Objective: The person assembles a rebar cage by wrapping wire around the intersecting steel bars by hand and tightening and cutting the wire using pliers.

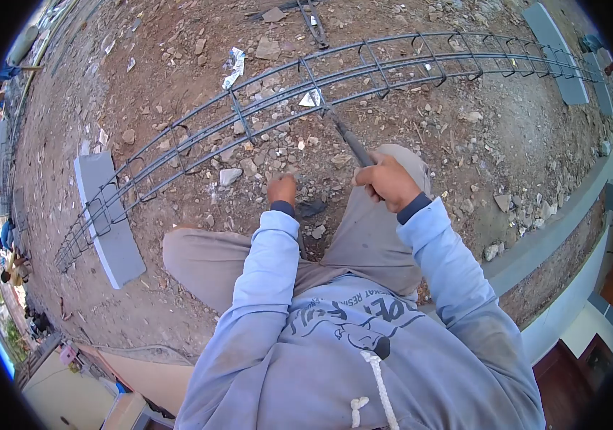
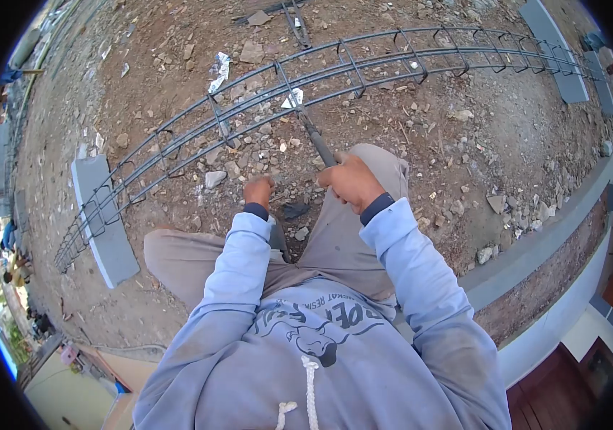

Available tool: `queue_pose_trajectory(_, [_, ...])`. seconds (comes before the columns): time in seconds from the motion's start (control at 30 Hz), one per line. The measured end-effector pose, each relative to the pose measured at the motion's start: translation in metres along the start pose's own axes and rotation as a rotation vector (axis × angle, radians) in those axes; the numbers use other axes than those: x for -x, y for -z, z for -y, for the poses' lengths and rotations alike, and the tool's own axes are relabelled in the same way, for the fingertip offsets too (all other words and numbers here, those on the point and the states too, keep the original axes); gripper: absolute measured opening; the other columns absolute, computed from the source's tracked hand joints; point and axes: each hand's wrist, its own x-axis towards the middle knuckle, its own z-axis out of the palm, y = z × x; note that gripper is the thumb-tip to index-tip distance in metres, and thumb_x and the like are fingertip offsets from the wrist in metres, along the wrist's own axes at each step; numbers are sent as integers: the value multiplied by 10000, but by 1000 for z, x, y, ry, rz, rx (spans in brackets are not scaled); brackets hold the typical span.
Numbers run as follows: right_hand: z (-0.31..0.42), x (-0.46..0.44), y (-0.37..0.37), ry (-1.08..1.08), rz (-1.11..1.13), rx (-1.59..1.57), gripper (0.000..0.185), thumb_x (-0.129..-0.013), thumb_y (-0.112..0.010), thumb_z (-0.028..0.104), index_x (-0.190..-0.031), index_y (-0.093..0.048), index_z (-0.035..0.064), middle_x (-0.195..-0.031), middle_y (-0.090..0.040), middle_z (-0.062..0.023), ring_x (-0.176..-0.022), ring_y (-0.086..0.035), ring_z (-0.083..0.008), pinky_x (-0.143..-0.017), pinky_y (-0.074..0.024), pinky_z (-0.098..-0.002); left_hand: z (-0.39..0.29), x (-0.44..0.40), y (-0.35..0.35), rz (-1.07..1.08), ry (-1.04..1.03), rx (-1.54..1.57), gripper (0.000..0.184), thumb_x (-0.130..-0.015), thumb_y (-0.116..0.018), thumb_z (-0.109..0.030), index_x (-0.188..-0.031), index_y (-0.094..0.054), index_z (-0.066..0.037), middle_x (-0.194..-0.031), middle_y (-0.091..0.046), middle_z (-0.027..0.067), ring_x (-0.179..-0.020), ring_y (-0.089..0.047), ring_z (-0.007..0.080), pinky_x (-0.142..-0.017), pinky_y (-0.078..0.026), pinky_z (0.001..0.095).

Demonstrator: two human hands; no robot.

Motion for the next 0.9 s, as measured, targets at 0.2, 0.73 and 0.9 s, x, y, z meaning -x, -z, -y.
queue_pose_trajectory(0.2, [-12, -11, 17, -29, 174, -379, 243, -716, -617, 41, -921, -502, -23, -629, -497, -40, -489, -472, -117, -405, -351, -261, 26, 70, 2, 1, 155, -177, 324, -800, -566, -333, -931, -670, -55, -943, -642, 225, -911, -607, 377, -812, -461, 434])
queue_pose_trajectory(0.73, [-34, -23, 13, -28, 557, -630, 475, -847, -518, 165, -1273, -406, -11, -941, -547, -86, -778, -532, -178, -636, -442, -311, -91, 142, 23, -309, 80, 204, 305, -827, -573, -284, -986, -627, -30, -913, -653, 186, -876, -618, 327, -763, -466, 385])
queue_pose_trajectory(0.9, [-26, -18, 28, -112, 512, -436, 529, -873, -496, 203, -1359, -327, 79, -1144, -549, -153, -1003, -555, -272, -778, -478, -441, -131, 176, 55, -259, -5, 267, 316, -835, -566, -310, -996, -612, -43, -844, -645, 173, -829, -620, 301, -744, -472, 383])
